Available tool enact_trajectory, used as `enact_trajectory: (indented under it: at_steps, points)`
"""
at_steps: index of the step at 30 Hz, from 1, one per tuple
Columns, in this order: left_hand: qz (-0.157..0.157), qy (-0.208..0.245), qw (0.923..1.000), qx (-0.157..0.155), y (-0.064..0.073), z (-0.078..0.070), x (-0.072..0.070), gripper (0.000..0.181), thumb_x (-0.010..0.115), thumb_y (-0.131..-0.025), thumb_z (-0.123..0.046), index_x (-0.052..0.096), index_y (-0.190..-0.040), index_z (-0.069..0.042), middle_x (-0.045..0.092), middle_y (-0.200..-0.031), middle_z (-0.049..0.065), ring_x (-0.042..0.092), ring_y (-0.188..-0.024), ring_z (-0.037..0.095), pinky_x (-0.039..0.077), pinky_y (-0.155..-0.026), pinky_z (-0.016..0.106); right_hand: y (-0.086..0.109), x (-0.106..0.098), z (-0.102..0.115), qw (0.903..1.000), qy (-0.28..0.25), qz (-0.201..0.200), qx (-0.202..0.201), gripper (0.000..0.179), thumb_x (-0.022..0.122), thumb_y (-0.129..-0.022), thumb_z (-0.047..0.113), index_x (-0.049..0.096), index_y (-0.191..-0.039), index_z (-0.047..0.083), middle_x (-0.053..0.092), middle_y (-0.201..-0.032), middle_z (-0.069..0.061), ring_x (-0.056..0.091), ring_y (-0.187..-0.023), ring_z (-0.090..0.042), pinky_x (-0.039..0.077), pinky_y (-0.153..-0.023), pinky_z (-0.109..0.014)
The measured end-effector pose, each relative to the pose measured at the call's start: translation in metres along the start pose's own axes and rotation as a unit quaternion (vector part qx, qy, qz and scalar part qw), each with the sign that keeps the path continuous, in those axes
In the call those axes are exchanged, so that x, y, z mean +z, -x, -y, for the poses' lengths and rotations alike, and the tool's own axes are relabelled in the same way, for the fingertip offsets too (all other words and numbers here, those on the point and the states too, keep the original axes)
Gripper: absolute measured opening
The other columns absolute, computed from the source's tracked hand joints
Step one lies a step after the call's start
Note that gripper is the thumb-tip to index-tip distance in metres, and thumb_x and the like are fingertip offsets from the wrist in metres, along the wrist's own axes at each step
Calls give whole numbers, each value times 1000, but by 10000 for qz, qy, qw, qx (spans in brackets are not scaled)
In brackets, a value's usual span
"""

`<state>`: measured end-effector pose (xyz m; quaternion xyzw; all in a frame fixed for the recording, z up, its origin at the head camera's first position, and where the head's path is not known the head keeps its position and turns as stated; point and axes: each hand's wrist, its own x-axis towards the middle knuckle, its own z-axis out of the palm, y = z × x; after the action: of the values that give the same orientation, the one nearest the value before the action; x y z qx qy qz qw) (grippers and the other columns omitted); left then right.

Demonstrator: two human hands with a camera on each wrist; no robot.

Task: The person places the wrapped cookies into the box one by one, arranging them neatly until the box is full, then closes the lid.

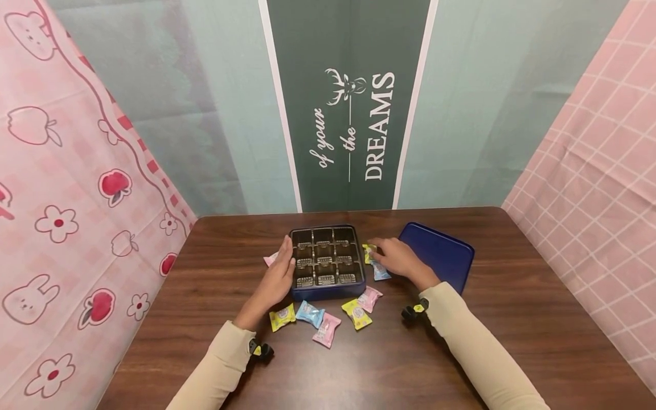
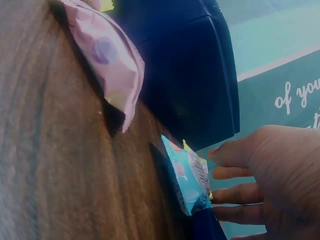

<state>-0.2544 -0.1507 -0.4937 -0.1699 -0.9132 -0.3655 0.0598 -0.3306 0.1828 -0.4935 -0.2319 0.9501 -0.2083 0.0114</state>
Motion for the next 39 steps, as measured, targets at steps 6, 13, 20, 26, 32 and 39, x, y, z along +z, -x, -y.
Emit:
enact_trajectory:
  at_steps: [6, 13, 20, 26, 32, 39]
  points:
    - [16, 79, 10000, 55, 0, -1, 2, 58, 40, -110, -13, 14, -158, 7, 10, -167, 24, 19, -152, 37, 23, -120, 54, -1, 4, 0, 9999, -42, 62, 87, 42, 69, -97, 24, 66, -131, 1, 70, -85, -2, 56, -65, -12, 49, -62, -34]
    - [61, -74, 9998, 164, 1, -1, 5, 57, 39, -109, -9, 14, -156, 12, 7, -166, 27, 17, -151, 42, 24, -118, 57, 0, 6, 3, 9998, 21, 61, 181, 48, 76, -92, 26, 66, -132, 1, 74, -107, -11, 64, -78, -15, 56, -74, -42]
    - [61, -118, 9998, 124, 0, -1, 7, 56, 39, -110, -10, 15, -157, 11, 7, -167, 25, 15, -153, 39, 22, -120, 54, 1, 3, 4, 9999, 54, -61, 59, 44, 75, -93, 26, 68, -128, 1, 74, -103, -10, 62, -78, -16, 54, -72, -40]
    - [51, -153, 9998, 99, 2, -1, 7, 56, 39, -110, -10, 15, -157, 11, 8, -167, 25, 16, -153, 39, 23, -120, 54, 0, 2, 1, 9995, 101, -249, -150, 39, 75, -93, 23, 71, -123, -1, 74, -107, -13, 66, -89, -23, 55, -79, -45]
    - [56, -172, 9998, 76, 3, 0, 7, 56, 38, -110, -11, 15, -157, 10, 7, -167, 24, 16, -153, 38, 23, -119, 54, 0, 4, 1, 9991, 142, -362, -172, 43, 79, -90, 20, 70, -125, -3, 70, -114, -17, 64, -105, -34, 53, -90, -52]
    - [30, -159, 9998, 152, 2, 1, 6, 56, 39, -110, -11, 16, -156, 12, 8, -167, 26, 17, -152, 41, 24, -118, 56, -1, 6, 1, 9985, -39, -538, -137, 42, 83, -85, 14, 71, -119, -7, 68, -104, -18, 65, -96, -32, 53, -85, -50]
